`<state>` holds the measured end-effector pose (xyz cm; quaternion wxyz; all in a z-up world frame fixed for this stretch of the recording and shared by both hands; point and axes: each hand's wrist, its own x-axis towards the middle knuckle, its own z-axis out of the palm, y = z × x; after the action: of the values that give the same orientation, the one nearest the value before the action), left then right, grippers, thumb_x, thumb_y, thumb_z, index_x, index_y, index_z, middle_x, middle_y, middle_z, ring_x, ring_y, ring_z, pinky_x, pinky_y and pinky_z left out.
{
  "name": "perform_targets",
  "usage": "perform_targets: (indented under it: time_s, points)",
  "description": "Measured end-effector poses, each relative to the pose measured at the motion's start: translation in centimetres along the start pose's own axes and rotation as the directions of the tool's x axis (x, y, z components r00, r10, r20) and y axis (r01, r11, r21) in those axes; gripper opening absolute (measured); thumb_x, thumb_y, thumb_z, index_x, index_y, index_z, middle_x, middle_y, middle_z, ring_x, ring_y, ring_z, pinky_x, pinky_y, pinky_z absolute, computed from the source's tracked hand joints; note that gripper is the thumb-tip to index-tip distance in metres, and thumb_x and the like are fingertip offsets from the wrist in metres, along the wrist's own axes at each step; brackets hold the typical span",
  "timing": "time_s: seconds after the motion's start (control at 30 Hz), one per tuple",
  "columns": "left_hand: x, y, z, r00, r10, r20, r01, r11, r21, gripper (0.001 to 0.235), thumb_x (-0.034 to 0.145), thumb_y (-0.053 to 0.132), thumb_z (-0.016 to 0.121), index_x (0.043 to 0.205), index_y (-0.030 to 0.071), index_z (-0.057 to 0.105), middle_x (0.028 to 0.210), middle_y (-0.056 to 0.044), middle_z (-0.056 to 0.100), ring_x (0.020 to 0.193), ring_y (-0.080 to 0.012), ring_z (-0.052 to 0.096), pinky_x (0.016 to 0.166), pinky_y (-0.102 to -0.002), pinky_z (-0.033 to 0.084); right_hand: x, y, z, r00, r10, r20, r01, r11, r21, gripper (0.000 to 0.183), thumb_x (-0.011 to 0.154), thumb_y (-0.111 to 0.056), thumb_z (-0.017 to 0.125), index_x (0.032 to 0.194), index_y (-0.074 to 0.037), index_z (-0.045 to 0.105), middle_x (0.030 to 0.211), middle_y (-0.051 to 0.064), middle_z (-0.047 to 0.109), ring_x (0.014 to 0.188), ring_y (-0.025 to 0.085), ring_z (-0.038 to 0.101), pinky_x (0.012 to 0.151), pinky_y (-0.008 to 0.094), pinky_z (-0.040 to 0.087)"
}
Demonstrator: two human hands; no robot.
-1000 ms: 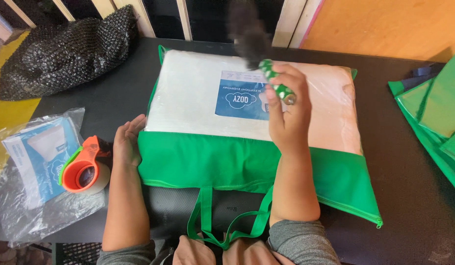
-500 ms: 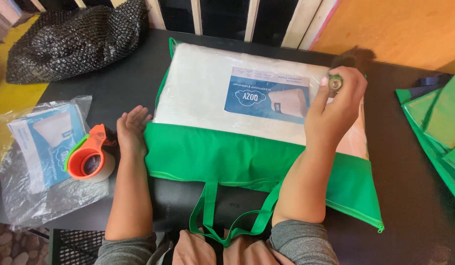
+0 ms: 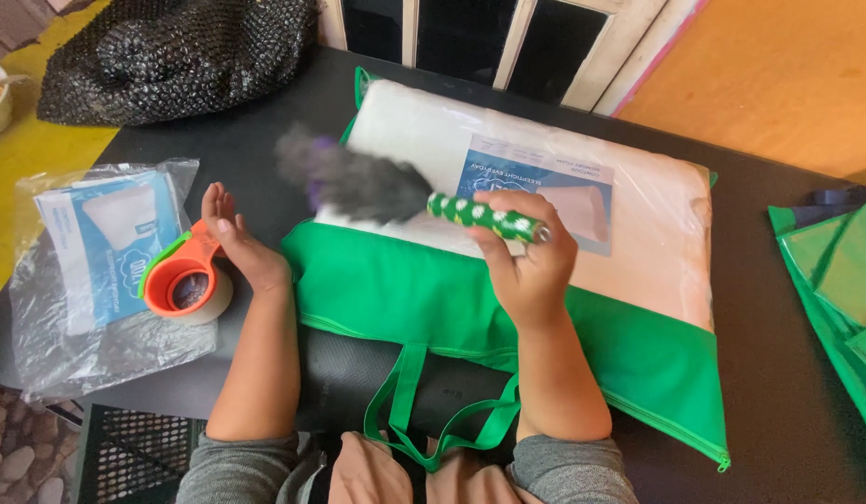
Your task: The person wipes a bubble-wrapped item with a feather duster, places it into a green reusable bag, adds a small blue packet on top, and continues wiping the bag's exterior with the duster. The person then flips the bag and wipes the other side.
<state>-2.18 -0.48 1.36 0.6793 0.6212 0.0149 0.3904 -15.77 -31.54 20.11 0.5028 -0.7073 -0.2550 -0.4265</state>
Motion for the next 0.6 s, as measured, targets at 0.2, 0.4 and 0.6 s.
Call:
perform_targets:
  time_s: [0.2, 0.4, 0.6]
  points:
    - [0.0, 0.4, 0.1, 0.999, -0.031, 0.032, 0.033, 0.998, -0.05, 0.059, 0.11, 0.051, 0.022, 0.157, 0.02, 0.037, 0.158, -0.014, 0.037, 0.148, -0.0337, 0.032, 0.118, -0.063, 0.013, -0.1, 1.9, 2.5, 0.993, -0.092, 0.077, 0.099, 0.99, -0.103, 0.02, 0.098, -0.007, 0.071, 0.115, -0.003, 0.063, 0.125, 0.018, 0.07, 0.109, 0.034, 0.072, 0.09, 0.042, 0.059]
    - [0.1, 0.1, -0.2, 0.999, 0.027, -0.04, -0.031, 0.995, -0.095, 0.053, 0.111, 0.044, 0.028, 0.156, 0.018, 0.038, 0.157, -0.012, 0.037, 0.146, -0.0312, 0.033, 0.12, -0.059, 0.013, -0.6, -2.6, -0.7, 0.992, -0.088, 0.09, 0.056, 0.95, 0.306, 0.029, 0.091, -0.018, 0.075, 0.101, 0.005, 0.06, 0.104, 0.032, 0.071, 0.07, 0.03, 0.076, 0.061, 0.034, 0.065]
    - [0.1, 0.4, -0.1, 0.999, 0.028, -0.029, -0.029, 0.999, -0.028, 0.053, 0.111, 0.044, 0.027, 0.155, 0.018, 0.04, 0.157, -0.013, 0.039, 0.145, -0.0331, 0.036, 0.12, -0.062, 0.01, -0.5, -0.4, 1.7, 0.999, -0.033, 0.037, 0.032, 0.999, 0.03, 0.024, 0.09, -0.009, 0.078, 0.105, 0.005, 0.064, 0.106, 0.023, 0.075, 0.087, 0.031, 0.077, 0.075, 0.037, 0.063]
